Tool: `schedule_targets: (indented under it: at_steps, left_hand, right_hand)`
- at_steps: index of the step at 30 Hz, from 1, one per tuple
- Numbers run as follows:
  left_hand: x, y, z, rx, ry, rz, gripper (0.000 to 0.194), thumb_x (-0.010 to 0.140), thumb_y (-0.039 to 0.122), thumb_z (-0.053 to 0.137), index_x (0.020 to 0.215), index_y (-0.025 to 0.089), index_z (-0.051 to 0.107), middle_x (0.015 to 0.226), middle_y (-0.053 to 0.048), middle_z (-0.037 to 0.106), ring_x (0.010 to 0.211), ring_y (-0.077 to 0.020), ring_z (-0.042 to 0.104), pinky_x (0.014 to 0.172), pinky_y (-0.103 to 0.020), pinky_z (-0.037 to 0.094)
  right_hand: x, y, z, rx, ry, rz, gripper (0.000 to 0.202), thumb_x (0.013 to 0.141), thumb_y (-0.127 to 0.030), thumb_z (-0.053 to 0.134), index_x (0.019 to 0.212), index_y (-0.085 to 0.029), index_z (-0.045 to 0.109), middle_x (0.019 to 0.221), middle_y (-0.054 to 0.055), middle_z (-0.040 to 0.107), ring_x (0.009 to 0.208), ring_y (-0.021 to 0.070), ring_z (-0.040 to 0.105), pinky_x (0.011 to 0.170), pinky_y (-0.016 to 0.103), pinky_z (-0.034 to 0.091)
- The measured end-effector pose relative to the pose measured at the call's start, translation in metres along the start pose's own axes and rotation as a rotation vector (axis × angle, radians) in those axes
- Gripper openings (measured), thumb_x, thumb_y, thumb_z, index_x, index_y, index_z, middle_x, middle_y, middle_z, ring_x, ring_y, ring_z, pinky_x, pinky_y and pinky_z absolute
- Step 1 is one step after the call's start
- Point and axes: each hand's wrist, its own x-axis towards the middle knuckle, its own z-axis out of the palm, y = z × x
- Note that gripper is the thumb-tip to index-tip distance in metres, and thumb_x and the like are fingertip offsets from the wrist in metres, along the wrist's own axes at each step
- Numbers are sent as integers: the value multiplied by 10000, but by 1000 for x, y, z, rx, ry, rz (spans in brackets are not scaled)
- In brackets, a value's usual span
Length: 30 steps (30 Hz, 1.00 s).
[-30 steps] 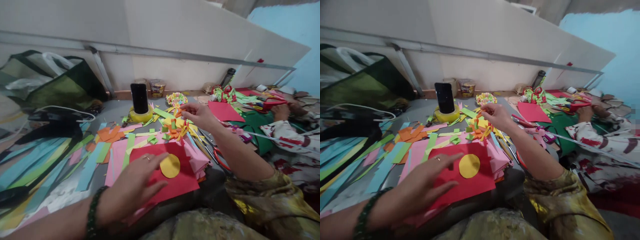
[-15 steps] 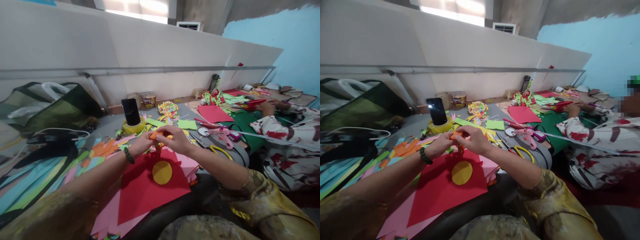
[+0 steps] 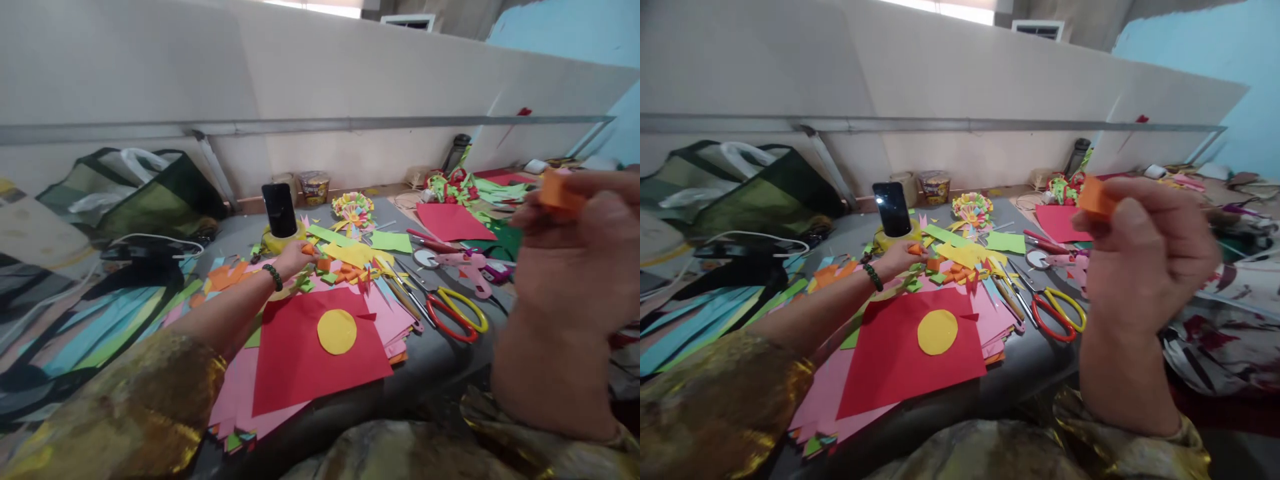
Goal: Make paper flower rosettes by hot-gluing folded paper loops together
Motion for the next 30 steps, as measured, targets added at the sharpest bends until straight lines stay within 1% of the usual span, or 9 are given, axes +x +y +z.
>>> schedule_targets:
  at_steps: [3, 6, 9, 13, 17, 19, 22, 26, 30]
  left_hand:
    - [-3, 11, -8, 110, -56, 0, 464, 521, 271, 825, 954, 166, 698, 840, -35, 715, 872, -264, 673, 764, -335, 523]
    - [-10, 33, -16, 203, -148, 26, 671, 450, 255, 882, 1095, 183, 713, 1084, -88, 747, 1091, -342, 665, 879, -353, 515]
    - [-20, 58, -21, 414, -199, 158, 501, 625, 264, 801, 1119, 210, 734, 1319, -102, 694, 1276, -350, 585, 1063, -400, 431]
    - [-44, 74, -23, 766, -115, 333, 343, 841, 215, 580, 1138, 169, 745, 1273, -124, 720, 1201, -319, 640, 1034, -414, 457]
    - [-90, 62, -14, 840, -146, 413, 263, 890, 239, 538, 995, 198, 776, 1040, -84, 776, 976, -268, 693, 860, -380, 527]
    - [-115, 48, -4, 831, -270, 525, 254, 897, 194, 525, 944, 191, 774, 973, -89, 764, 909, -238, 681, 815, -356, 533]
    - [-146, 26, 13, 770, -346, 607, 226, 918, 167, 530, 889, 184, 753, 979, -85, 749, 894, -214, 663, 829, -338, 532]
    - [-164, 2, 29, 748, -357, 616, 257, 975, 153, 472, 904, 170, 719, 937, -86, 727, 873, -220, 664, 815, -359, 531]
    - [-166, -9, 34, 772, -309, 667, 272, 1005, 141, 420, 935, 164, 682, 934, -100, 704, 863, -217, 655, 793, -352, 531]
  right_hand:
    - [2, 1, -5, -61, -35, 51, 122, 781, -252, 701, 735, -336, 776, 798, 22, 673, 638, 190, 624, 603, 375, 547]
    - [-8, 13, -1, -123, -324, 169, 30, 759, -287, 756, 782, -273, 769, 722, 6, 710, 596, 161, 648, 561, 312, 559]
    - [-25, 24, 4, -181, -619, 220, 135, 780, -314, 758, 896, -245, 772, 758, 5, 745, 661, 161, 687, 605, 288, 583]
    - [-45, 29, 2, -188, -716, 220, 223, 818, -271, 742, 1040, -266, 759, 860, 7, 766, 747, 160, 707, 676, 276, 600]
    - [-62, 31, -5, -163, -722, 323, 272, 800, -287, 776, 1070, -263, 748, 831, 12, 758, 719, 168, 707, 637, 270, 601]
    - [-73, 35, -7, -143, -752, 415, 252, 791, -316, 784, 1032, -252, 753, 818, 21, 754, 712, 175, 705, 636, 281, 604]
    - [-93, 43, -6, -74, -796, 576, 283, 763, -380, 798, 1000, -231, 753, 818, 35, 750, 724, 182, 703, 648, 292, 606]
    - [-117, 54, -3, -39, -838, 757, 338, 717, -425, 810, 973, -212, 752, 796, 33, 726, 674, 164, 674, 621, 282, 593]
    - [-124, 58, -3, -84, -842, 782, 332, 699, -422, 808, 952, -215, 756, 936, 61, 747, 706, 168, 683, 637, 294, 595]
